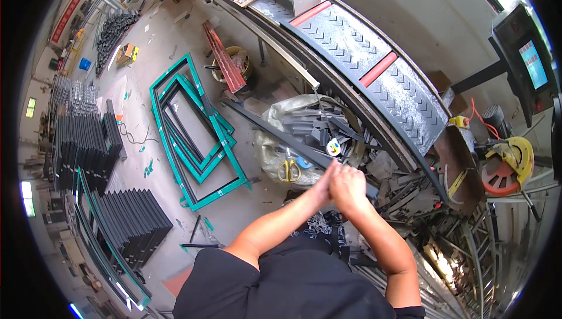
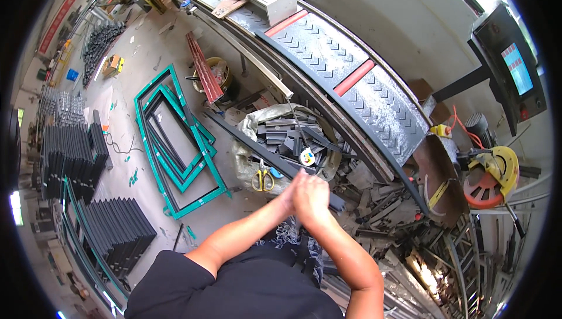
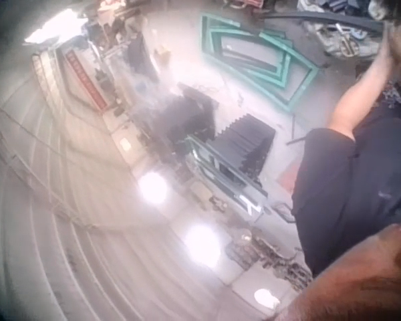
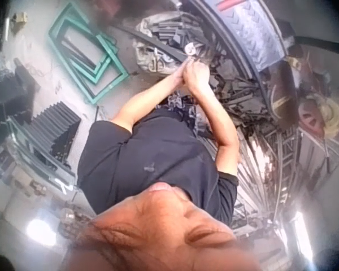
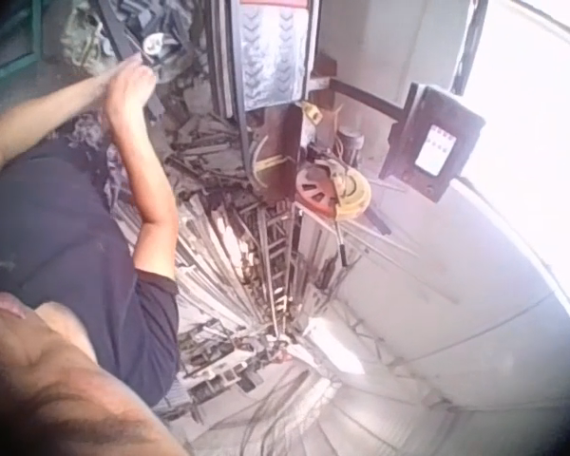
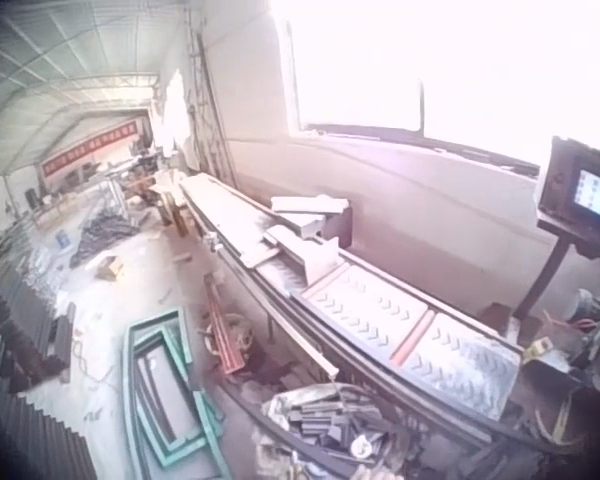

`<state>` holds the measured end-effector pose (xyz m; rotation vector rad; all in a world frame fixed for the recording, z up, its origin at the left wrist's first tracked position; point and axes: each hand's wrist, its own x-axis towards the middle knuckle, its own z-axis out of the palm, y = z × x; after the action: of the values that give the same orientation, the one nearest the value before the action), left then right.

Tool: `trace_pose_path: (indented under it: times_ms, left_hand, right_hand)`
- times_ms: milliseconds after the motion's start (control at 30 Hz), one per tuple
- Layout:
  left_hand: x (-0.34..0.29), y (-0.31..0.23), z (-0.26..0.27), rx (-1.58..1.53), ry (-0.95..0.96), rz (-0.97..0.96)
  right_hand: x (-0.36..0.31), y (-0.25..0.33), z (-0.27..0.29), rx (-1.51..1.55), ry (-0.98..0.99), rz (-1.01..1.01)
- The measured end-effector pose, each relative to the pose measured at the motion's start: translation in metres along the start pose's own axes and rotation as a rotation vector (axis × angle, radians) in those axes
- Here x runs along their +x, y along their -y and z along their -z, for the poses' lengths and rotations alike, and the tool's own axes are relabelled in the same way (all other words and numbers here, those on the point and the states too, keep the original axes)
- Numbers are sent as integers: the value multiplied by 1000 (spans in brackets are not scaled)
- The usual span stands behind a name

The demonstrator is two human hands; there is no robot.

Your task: The person operates a cutting machine to cut metal frame components. They set dimensions on a control panel, place long metal beams onto the machine, and lower the saw blade to cut them, then use a measuring tape to check the length of a green frame assembly.

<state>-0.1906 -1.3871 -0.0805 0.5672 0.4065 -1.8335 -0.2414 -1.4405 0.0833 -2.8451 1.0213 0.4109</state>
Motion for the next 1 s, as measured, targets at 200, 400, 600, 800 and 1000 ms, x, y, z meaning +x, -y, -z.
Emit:
trace_pose_path:
  times_ms: [200,400,600,800,1000]
  left_hand:
    - [-2,98,-37,-237,-202,196]
    - [23,183,-61,-226,-333,195]
    - [29,115,-18,-389,-546,-233]
    - [44,171,-69,-77,-495,-200]
    - [64,163,-137,165,-411,-270]
  right_hand:
    - [-101,-98,-36,74,235,-13]
    - [-214,-178,-69,262,179,-150]
    - [-377,-275,-101,400,309,-245]
    - [-455,-280,-203,549,331,-457]
    - [-427,-233,-210,808,-19,-529]
